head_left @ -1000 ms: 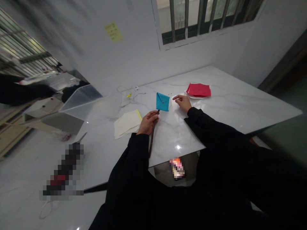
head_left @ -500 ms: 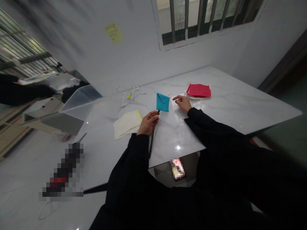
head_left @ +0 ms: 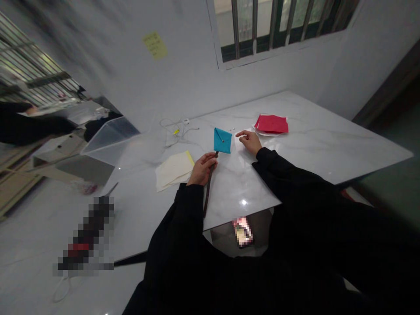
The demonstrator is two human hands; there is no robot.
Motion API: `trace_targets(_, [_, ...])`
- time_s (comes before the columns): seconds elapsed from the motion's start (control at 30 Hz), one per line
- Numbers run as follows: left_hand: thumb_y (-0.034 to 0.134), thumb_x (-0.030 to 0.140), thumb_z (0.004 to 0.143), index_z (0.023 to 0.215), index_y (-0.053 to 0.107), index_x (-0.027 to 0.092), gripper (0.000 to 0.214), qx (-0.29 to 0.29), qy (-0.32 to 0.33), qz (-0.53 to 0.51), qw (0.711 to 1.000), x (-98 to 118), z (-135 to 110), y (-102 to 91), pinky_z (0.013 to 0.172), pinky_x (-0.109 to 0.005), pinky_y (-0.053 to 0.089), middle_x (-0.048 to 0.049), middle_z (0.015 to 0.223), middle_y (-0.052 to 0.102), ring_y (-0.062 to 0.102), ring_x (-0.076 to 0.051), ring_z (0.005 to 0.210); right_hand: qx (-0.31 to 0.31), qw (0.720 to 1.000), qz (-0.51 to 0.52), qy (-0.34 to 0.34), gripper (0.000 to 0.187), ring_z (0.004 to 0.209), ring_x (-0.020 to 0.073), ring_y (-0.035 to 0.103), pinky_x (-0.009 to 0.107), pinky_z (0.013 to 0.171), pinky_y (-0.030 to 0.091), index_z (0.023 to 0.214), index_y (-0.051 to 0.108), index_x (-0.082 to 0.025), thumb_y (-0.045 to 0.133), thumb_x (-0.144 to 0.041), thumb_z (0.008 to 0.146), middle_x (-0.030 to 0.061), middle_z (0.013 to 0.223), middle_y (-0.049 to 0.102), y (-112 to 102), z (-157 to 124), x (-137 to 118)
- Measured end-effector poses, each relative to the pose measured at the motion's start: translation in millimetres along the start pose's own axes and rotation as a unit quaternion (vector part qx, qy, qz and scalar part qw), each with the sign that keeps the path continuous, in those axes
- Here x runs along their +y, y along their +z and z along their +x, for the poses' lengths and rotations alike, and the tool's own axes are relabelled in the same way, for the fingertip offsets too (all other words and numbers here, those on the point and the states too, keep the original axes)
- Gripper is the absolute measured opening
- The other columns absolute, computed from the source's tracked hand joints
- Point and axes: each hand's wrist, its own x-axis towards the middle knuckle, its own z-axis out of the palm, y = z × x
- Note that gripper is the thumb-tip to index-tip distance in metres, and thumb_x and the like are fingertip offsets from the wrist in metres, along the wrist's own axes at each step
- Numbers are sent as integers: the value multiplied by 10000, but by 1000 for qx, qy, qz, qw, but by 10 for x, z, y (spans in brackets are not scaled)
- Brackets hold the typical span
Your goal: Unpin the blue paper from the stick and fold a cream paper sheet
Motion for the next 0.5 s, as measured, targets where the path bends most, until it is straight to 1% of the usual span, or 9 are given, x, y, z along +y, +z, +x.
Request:
trace_targets(0.13, [917, 289, 638, 987, 709, 175, 422, -2, 1, -3, 1000, 4, -8, 1, 711, -232, 491, -39, 1005, 716, 619, -92, 759, 20, 1000, -12, -19, 611, 554, 157, 433, 288, 664, 383, 1346, 649, -131, 545, -201, 748, -65, 556, 487, 9, -47, -30])
trace_targets(0.27, [917, 290, 633, 921, 693, 171, 383, -1, 4, 5, 1000, -6, -7, 7, 702, -244, 484, -38, 950, 716, 615, -104, 747, -23, 997, -56, -56, 676, 561, 162, 465, 290, 699, 403, 1434, 607, -159, 545, -170, 761, -62, 563, 523, -11, -125, -114])
trace_targets(0.33, [916, 292, 634, 906, 695, 171, 371, -3, 8, 17, 1000, -14, -3, 13, 692, -250, 476, -36, 928, 716, 610, -108, 736, -34, 994, -76, -76, 692, 565, 161, 473, 287, 702, 402, 1467, 592, -171, 546, -153, 777, -57, 569, 537, -40, -139, -148])
trace_targets(0.37, [916, 292, 633, 904, 697, 171, 369, -3, 10, 22, 1000, -18, -1, 15, 687, -252, 472, -35, 926, 718, 607, -109, 731, -37, 992, -93, -83, 659, 571, 161, 479, 287, 701, 398, 1440, 623, -175, 549, -147, 786, -48, 575, 549, -60, -135, -153])
trace_targets(0.4, [916, 292, 632, 903, 699, 171, 367, -2, 12, 24, 1000, -22, 2, 17, 683, -253, 468, -35, 928, 719, 604, -108, 726, -44, 989, -116, -84, 581, 581, 162, 487, 289, 698, 392, 1358, 691, -178, 560, -146, 793, -33, 586, 567, -81, -123, -148])
trace_targets(0.47, [913, 294, 634, 904, 699, 173, 365, 3, 15, 26, 1000, -28, 7, 17, 681, -258, 465, -38, 948, 723, 602, -110, 724, -67, 980, -176, -68, 322, 610, 168, 504, 300, 686, 375, 1030, 815, -178, 595, -159, 796, 13, 615, 607, -127, -82, -111])
trace_targets(0.5, [910, 294, 637, 908, 698, 175, 364, 4, 16, 27, 1000, -30, 10, 16, 681, -262, 465, -40, 961, 726, 602, -112, 725, -79, 975, -203, -56, 218, 625, 172, 512, 305, 680, 368, 861, 817, -178, 610, -164, 795, 36, 632, 627, -148, -61, -84])
